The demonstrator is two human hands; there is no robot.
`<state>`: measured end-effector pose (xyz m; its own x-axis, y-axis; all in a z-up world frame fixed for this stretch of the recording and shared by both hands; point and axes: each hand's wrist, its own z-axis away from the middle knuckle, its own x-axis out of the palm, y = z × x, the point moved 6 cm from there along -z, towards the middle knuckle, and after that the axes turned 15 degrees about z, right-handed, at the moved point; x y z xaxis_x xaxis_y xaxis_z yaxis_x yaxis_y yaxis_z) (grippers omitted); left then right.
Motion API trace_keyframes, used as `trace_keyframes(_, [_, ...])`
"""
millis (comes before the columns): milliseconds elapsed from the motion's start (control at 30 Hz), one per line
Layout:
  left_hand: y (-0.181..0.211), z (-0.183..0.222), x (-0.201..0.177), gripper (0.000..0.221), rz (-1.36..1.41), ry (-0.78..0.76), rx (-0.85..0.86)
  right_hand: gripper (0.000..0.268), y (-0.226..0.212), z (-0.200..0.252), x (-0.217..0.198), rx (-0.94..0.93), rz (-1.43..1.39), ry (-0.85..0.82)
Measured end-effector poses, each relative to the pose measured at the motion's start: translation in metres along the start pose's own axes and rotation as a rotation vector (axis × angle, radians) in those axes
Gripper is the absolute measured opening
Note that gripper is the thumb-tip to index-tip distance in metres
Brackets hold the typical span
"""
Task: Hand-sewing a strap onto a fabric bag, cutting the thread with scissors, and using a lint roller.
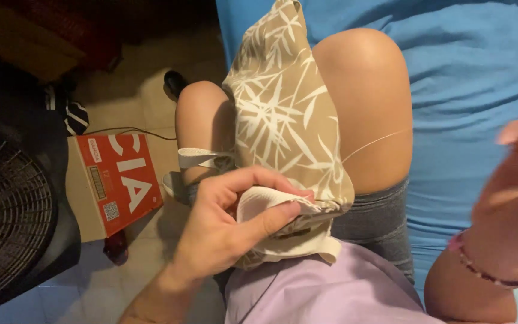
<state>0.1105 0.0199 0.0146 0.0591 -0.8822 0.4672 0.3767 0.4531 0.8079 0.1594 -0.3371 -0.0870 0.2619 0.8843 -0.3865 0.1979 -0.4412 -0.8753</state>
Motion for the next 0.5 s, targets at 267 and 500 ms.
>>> trace_keyframes(267, [-0.018,0.001,0.002,0.013,0.071,0.034,0.080,0.023,-0.157,0.005,0.103,-0.657,-0.052,-0.165])
trace_keyframes(500, [-0.015,0.001,0.011,0.012,0.046,-0.019,0.059,0.016,-0.165,-0.002,0.117,-0.847,-0.251,-0.218])
